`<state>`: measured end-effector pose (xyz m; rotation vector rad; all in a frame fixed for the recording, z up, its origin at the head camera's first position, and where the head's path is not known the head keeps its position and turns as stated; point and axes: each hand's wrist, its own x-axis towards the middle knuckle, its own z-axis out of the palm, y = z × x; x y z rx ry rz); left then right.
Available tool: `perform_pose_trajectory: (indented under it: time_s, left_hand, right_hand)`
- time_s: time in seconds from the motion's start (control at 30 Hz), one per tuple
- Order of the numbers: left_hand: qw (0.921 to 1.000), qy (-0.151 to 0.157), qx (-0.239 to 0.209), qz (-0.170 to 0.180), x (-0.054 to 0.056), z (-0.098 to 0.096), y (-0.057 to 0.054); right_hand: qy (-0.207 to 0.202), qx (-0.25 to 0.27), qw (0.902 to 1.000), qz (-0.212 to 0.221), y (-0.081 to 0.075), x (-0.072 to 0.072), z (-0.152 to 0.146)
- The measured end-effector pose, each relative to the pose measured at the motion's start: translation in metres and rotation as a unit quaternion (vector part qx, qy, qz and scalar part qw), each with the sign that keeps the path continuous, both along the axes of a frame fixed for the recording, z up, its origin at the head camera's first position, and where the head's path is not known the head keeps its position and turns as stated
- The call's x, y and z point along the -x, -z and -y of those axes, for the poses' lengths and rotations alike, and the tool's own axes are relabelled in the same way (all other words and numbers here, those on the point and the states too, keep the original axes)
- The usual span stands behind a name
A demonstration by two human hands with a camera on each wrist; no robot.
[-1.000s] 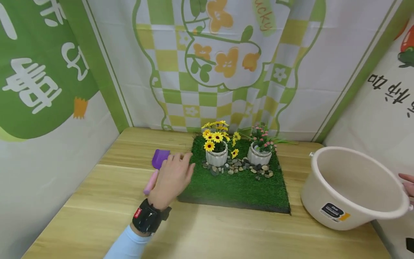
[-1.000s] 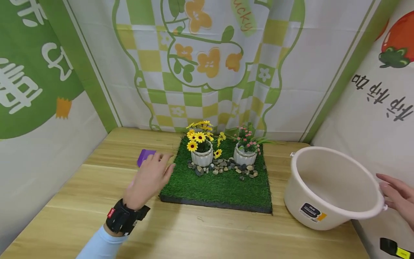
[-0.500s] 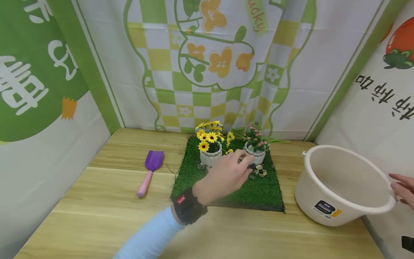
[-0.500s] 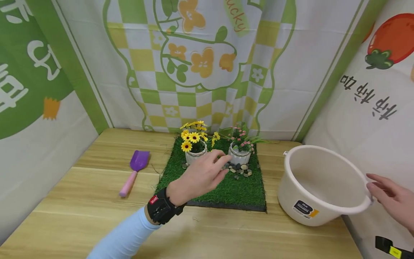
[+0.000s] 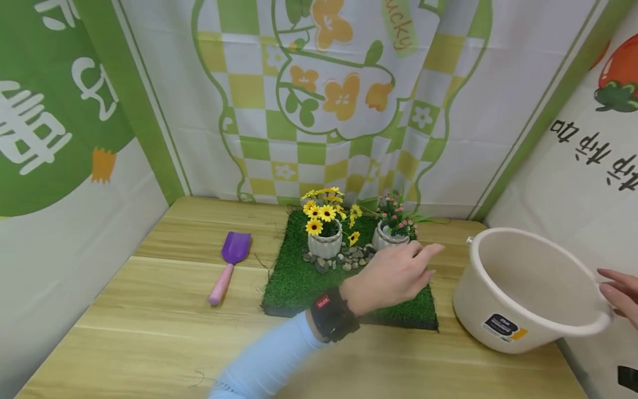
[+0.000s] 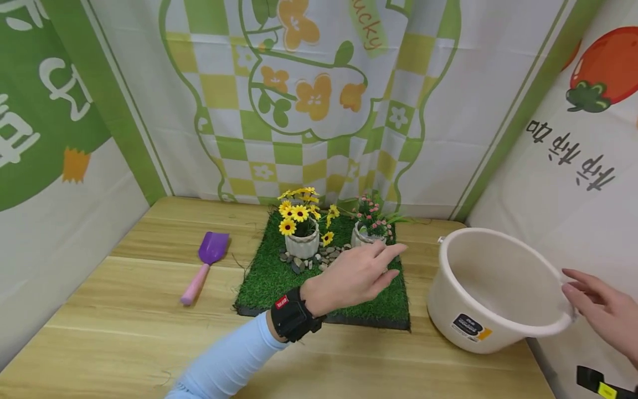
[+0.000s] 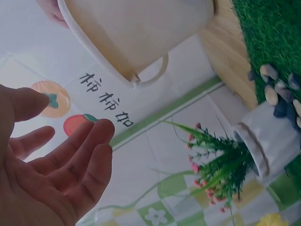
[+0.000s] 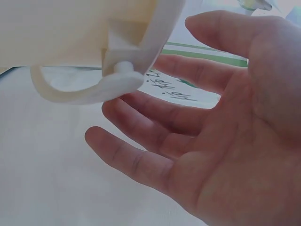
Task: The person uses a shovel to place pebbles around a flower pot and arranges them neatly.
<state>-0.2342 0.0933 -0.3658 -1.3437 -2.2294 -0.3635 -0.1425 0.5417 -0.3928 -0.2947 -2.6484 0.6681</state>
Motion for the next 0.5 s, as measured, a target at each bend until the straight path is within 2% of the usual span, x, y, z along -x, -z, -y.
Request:
perform_pose_trajectory:
  time_s: [0.13, 0.23, 0.33, 0.5]
  left_hand:
    - [0.9994, 0.003, 0.003, 0.033, -0.001, -0.014, 0.001]
    - [0.9989, 0.000, 0.004, 0.047, -0.002, -0.023, 0.003]
    - [0.9988, -0.005, -0.001, 0.048, -0.002, -0.031, 0.004]
    - [0.9985, -0.022, -0.035, 0.036, -0.004, -0.045, 0.007]
  right_hand:
    - [0.005, -0.017, 0.9997, 0.019, -0.018, -0.006, 0.027]
    - [0.007, -0.022, 0.9993, 0.029, -0.025, -0.005, 0.035]
    - [0.006, -0.021, 0.9994, 0.027, -0.025, -0.004, 0.033]
    - [-0.001, -0.010, 0.9999, 0.002, -0.020, -0.006, 0.030]
